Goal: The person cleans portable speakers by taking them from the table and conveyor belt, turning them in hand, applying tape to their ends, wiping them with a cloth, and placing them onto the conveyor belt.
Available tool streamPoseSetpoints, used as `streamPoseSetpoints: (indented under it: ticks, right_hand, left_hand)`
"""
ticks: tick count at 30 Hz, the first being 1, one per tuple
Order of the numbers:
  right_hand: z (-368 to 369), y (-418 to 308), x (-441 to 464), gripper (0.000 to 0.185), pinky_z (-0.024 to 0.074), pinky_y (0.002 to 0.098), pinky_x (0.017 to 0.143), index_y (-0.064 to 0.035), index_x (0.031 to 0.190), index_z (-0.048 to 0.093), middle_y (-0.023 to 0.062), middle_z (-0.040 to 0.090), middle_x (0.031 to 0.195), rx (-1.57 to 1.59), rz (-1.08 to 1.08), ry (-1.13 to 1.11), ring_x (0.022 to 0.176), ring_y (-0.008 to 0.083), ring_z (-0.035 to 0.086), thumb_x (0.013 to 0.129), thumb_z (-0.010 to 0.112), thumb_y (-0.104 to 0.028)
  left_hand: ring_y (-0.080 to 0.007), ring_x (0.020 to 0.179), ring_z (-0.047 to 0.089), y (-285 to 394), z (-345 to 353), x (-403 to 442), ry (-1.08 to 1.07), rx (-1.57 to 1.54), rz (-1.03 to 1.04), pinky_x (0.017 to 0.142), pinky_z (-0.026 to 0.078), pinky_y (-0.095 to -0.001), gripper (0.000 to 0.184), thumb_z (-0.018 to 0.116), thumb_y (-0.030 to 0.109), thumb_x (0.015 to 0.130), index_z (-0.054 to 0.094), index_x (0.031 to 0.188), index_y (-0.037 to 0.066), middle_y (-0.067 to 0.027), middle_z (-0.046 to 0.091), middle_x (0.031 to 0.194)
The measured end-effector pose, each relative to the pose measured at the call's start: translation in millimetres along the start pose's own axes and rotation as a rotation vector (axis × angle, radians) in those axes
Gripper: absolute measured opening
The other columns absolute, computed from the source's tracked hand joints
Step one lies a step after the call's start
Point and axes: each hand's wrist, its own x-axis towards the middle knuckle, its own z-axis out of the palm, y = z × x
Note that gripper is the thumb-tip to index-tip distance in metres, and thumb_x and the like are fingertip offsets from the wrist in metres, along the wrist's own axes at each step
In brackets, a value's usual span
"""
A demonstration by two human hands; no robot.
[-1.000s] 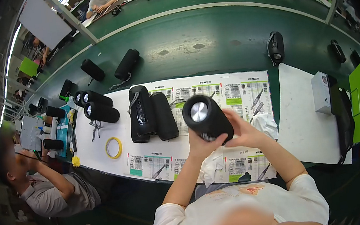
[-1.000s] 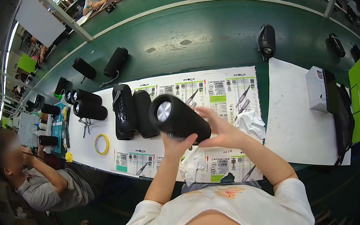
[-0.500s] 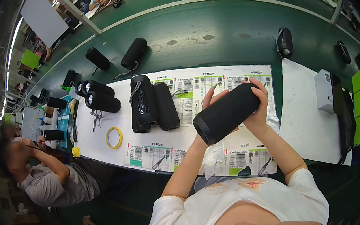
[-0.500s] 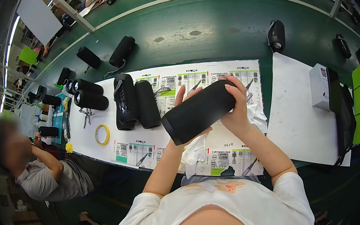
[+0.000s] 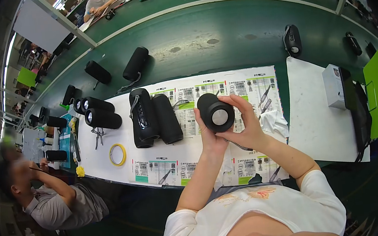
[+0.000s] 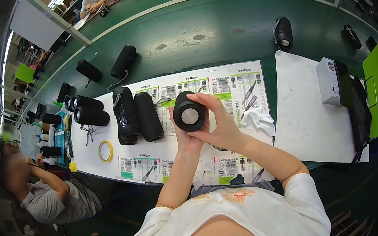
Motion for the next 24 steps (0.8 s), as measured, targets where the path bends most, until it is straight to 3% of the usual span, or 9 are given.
streamPoseSetpoints:
  ticks: [5,12,13,15,17,18,20,22,24]
  right_hand:
    - [-9.5,-0.4,-5.8,0.08,0.0341,0.0373,0.101,-0.0045,0.129,0.032,0.0131,0.044,0.128,-0.091,-0.007,-0.118,0.12,0.0278,0.043,0.062,0.076,-0.004]
    - [-11.8,1.0,-13.7,0.084,0.0338,0.0385,0.1,-0.0038,0.131,0.031,0.0159,0.041,0.129,-0.087,0.101,-0.164,0.12,0.0296,0.041,0.062,0.079,-0.008]
    - [-11.2,-0.8,-13.7,0.085,0.0338,0.0385,0.1,-0.0035,0.131,0.031,0.0163,0.041,0.129,-0.079,0.14,-0.163,0.12,0.0294,0.041,0.062,0.079,-0.01]
    - [-8.1,3.7,-19.2,0.087,0.0352,0.0378,0.099,-0.0022,0.131,0.03,0.0159,0.042,0.127,-0.066,0.307,-0.104,0.118,0.0285,0.043,0.061,0.08,-0.013]
    - [-7.3,7.6,-13.6,0.082,0.0421,0.038,0.092,-0.0021,0.13,0.034,0.0131,0.048,0.12,0.054,0.567,-0.033,0.111,0.0253,0.049,0.065,0.079,-0.023]
    - [-13.4,15.3,-7.0,0.078,0.0441,0.038,0.088,-0.0031,0.129,0.036,0.0123,0.05,0.119,0.29,0.704,0.007,0.109,0.0245,0.05,0.067,0.077,-0.025]
    - [-33.1,33.7,-0.8,0.07,0.0481,0.0379,0.082,-0.0051,0.128,0.04,0.0108,0.052,0.115,0.765,1.001,0.081,0.104,0.0228,0.053,0.072,0.074,-0.03]
    - [-50.7,49.4,18.4,0.055,0.051,0.0366,0.076,-0.007,0.122,0.047,0.0092,0.054,0.111,0.765,1.097,0.28,0.096,0.0199,0.055,0.079,0.067,-0.033]
    - [-76.5,89.7,42.9,0.047,0.0513,0.0344,0.075,-0.0051,0.115,0.051,0.0079,0.055,0.108,0.726,1.066,0.385,0.092,0.0188,0.055,0.08,0.067,-0.032]
  left_hand:
    - [-0.0218,0.095,0.06,11.6,-0.7,0.4,-0.037,0.042,0.029,0.083,0.052,-0.0357,0.058,0.054,0.055,0.081,0.051,0.114,0.006,-0.0097,0.059,0.103]
    - [-0.0248,0.097,0.058,27.0,-1.3,4.1,-0.251,0.155,0.06,0.088,0.048,-0.0384,0.056,0.056,0.048,0.083,0.048,0.116,0.004,-0.0138,0.057,0.105]
    - [-0.0234,0.1,0.057,25.1,0.1,2.1,-0.169,0.254,0.103,0.089,0.046,-0.037,0.055,0.057,0.044,0.083,0.046,0.118,0.003,-0.0131,0.056,0.108]
    - [-0.0208,0.107,0.054,19.3,5.4,-3.7,-0.016,0.448,0.211,0.093,0.043,-0.0341,0.053,0.058,0.036,0.085,0.044,0.122,0.002,-0.0117,0.054,0.114]
    - [-0.0212,0.113,0.048,8.2,5.6,-2.8,-0.075,0.682,0.381,0.096,0.039,-0.0348,0.051,0.057,0.027,0.087,0.039,0.128,0.001,-0.0126,0.049,0.121]
    - [-0.0214,0.116,0.046,7.9,4.5,-3.8,-0.09,0.799,0.469,0.098,0.037,-0.0351,0.051,0.056,0.023,0.089,0.037,0.13,0.0,-0.0131,0.047,0.124]
    - [-0.0203,0.122,0.04,28.3,1.8,-13.9,-0.223,1.117,0.333,0.1,0.033,-0.0342,0.055,0.056,0.013,0.088,0.032,0.135,-0.001,-0.0128,0.043,0.13]
    - [-0.0246,0.12,0.041,55.7,13.7,-32.2,-0.288,1.629,0.787,0.099,0.033,-0.0369,0.062,0.064,0.009,0.079,0.033,0.133,-0.002,-0.0161,0.045,0.127]
    - [-0.0299,0.115,0.044,85.7,14.8,-45.2,-0.049,1.873,1.231,0.098,0.033,-0.0399,0.065,0.068,0.008,0.073,0.037,0.129,-0.002,-0.0183,0.047,0.122]
